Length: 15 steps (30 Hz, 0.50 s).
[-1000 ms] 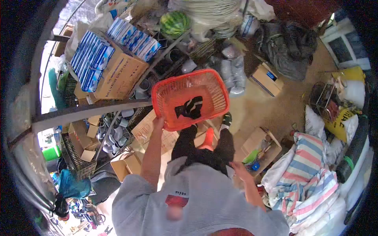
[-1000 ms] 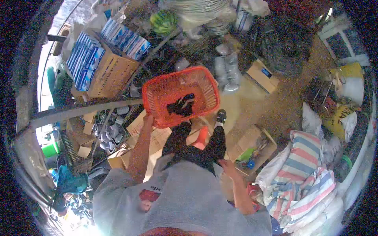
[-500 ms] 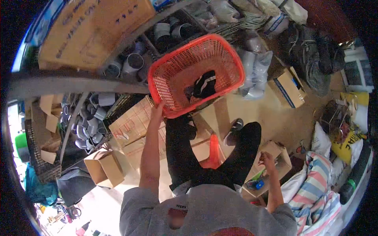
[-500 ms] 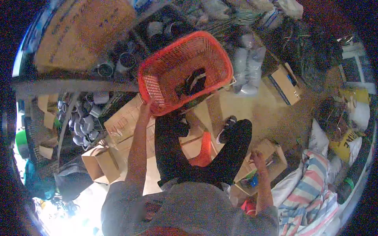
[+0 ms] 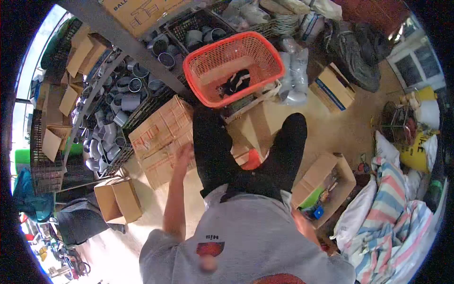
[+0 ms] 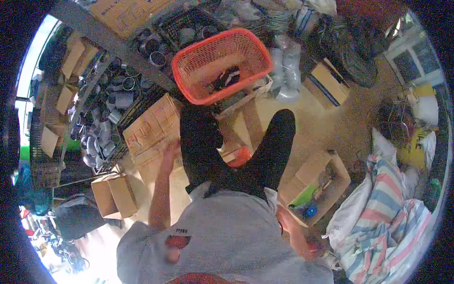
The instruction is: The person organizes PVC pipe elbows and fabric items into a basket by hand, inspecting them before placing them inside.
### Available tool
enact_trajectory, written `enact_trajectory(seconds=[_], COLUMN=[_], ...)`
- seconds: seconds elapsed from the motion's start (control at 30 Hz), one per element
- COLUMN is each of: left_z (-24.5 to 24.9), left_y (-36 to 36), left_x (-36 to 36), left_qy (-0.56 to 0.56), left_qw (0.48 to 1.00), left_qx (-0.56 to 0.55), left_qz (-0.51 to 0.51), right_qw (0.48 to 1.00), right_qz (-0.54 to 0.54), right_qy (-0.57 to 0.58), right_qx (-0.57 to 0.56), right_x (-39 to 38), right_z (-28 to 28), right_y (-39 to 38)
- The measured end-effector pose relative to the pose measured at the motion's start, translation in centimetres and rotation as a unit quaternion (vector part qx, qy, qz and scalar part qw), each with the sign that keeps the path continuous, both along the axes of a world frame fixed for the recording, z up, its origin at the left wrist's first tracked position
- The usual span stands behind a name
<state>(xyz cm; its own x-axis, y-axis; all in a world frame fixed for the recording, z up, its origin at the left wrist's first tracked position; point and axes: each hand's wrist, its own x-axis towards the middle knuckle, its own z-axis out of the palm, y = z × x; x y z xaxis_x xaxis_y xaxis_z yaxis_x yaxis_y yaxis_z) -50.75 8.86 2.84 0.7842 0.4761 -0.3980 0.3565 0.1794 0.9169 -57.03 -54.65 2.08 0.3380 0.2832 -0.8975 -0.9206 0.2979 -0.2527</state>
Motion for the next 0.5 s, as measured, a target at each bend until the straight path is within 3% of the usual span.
enact_trajectory(seconds=[0.03,0.07,0.1,0.13,0.17,0.23,0.3,0.33,0.4,0.5], left_z=[-1.2,1.5,-5.0,-0.4,-4.0,2.5,5.9,5.6,5.3,4.9], left_y=[-1.4,-4.4,-3.5,-6.6,-7.0,-11.1,-12.5,-13.2,-14.5,-15.1], left_x=[-4.5,-8.3,-15.0,-17.0,-23.2,-23.1,-24.3,-25.1,-26.9,-25.8], left_qy=[0.051,0.055,0.083,0.217,0.139,0.107,0.209,0.206,0.192,0.202], left_qw=[0.998,0.997,0.984,0.963,0.939,0.937,0.893,0.894,0.914,0.929], left_qx=[0.021,0.024,-0.119,-0.125,-0.311,-0.322,-0.397,-0.397,-0.325,-0.261], left_qz=[-0.013,-0.040,-0.107,-0.105,-0.048,-0.085,-0.046,-0.042,-0.146,-0.165], right_qw=[1.000,1.000,0.999,0.999,0.998,0.997,0.994,0.992,0.988,0.981], right_qz=[0.010,0.019,0.027,0.034,0.042,0.062,0.091,0.106,0.133,0.166], right_qy=[-0.010,-0.022,-0.031,-0.039,-0.045,-0.054,-0.063,-0.070,-0.082,-0.102], right_qx=[-0.002,-0.002,-0.001,-0.001,-0.002,-0.004,-0.008,-0.009,-0.012,-0.021], right_x=[-0.8,-1.3,-2.0,-2.9,-3.8,-5.3,-6.0,-5.9,-5.8,-5.2], right_z=[-0.3,-0.8,-1.2,-1.7,-1.8,-2.4,-3.0,-3.3,-3.9,-4.2], right_y=[-0.5,-0.7,-0.6,-0.5,-0.4,-0.4,-0.7,-1.0,-1.2,-1.7])
